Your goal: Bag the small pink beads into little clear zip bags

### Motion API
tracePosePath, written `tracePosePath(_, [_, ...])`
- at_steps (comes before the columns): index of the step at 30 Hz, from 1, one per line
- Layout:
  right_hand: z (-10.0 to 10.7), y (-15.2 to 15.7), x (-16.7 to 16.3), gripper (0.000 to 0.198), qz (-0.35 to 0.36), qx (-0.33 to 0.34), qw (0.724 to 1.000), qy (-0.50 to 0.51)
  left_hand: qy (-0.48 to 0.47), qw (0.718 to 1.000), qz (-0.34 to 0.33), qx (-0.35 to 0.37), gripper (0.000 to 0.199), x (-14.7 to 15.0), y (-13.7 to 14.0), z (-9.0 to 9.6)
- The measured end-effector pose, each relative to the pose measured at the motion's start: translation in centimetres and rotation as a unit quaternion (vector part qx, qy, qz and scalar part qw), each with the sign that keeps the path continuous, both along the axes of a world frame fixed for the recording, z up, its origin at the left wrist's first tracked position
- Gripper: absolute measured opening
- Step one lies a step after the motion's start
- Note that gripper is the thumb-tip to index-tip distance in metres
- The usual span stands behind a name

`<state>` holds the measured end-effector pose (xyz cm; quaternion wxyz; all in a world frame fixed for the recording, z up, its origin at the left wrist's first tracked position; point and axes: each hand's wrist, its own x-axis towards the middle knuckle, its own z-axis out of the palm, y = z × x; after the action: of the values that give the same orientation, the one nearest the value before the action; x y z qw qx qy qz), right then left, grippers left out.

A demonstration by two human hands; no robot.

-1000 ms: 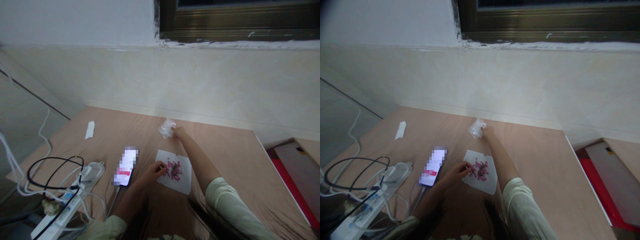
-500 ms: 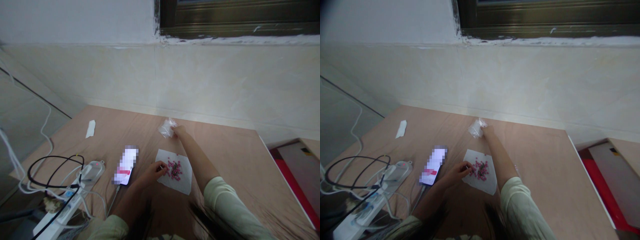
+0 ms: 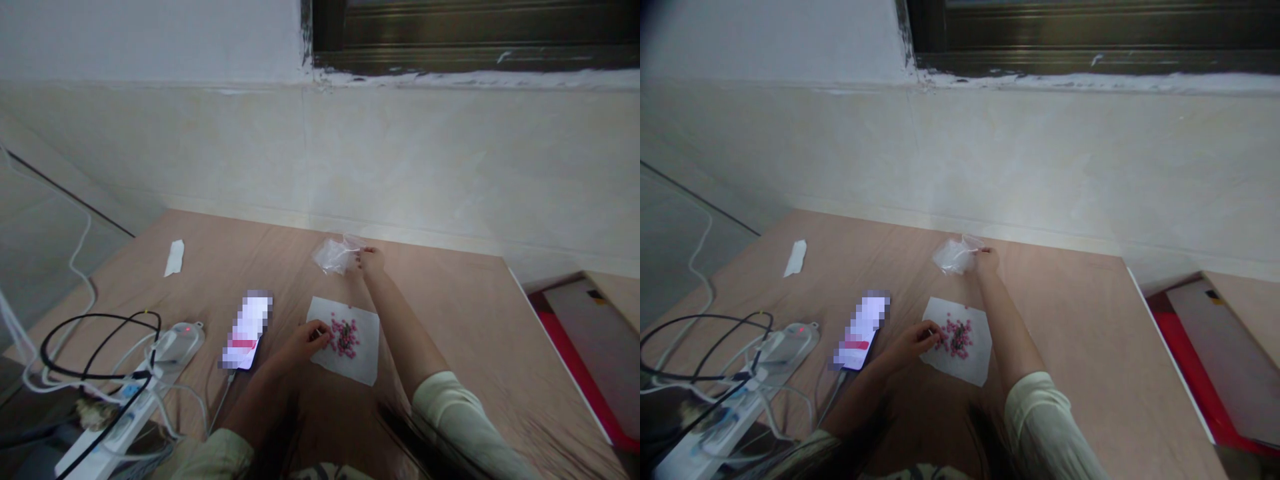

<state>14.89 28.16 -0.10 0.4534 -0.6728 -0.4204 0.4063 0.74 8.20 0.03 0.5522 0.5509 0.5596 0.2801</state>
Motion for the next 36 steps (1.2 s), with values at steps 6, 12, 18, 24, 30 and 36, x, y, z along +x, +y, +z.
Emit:
tracePosePath(6, [3.3, -6.1, 2.7, 0.020, 0.036, 0.045, 0.998, 0.033, -0.042, 0.995, 0.083, 0.022, 0.020, -0.6, 0.7, 1.7])
tracePosePath(12, [3.2, -14.4, 4.1, 0.019, 0.232, 0.036, 0.968, 0.089, -0.087, 0.984, 0.130, 0.088, 0.027, -0.7, 2.0, 5.1])
tracePosePath(18, [2.1, -16.9, 4.6, 0.019, 0.265, 0.030, 0.961, 0.072, -0.049, 0.997, -0.039, 0.038, 0.021, -0.4, 1.2, 5.6])
tracePosePath(24, [2.4, -16.9, 4.5, 0.018, 0.309, 0.026, 0.944, 0.107, 0.020, 0.996, -0.010, 0.084, 0.022, -0.8, 0.7, 4.7])
tracePosePath(30, [2.9, -16.9, 4.3, 0.019, 0.331, 0.024, 0.940, 0.075, 0.051, 0.993, -0.051, 0.091, 0.017, -1.2, 1.2, 4.1])
tracePosePath(36, [5.0, -18.5, 3.4, 0.015, 0.200, 0.097, 0.968, -0.113, 0.016, 0.997, -0.042, 0.065, 0.020, -0.8, 1.1, 5.0])
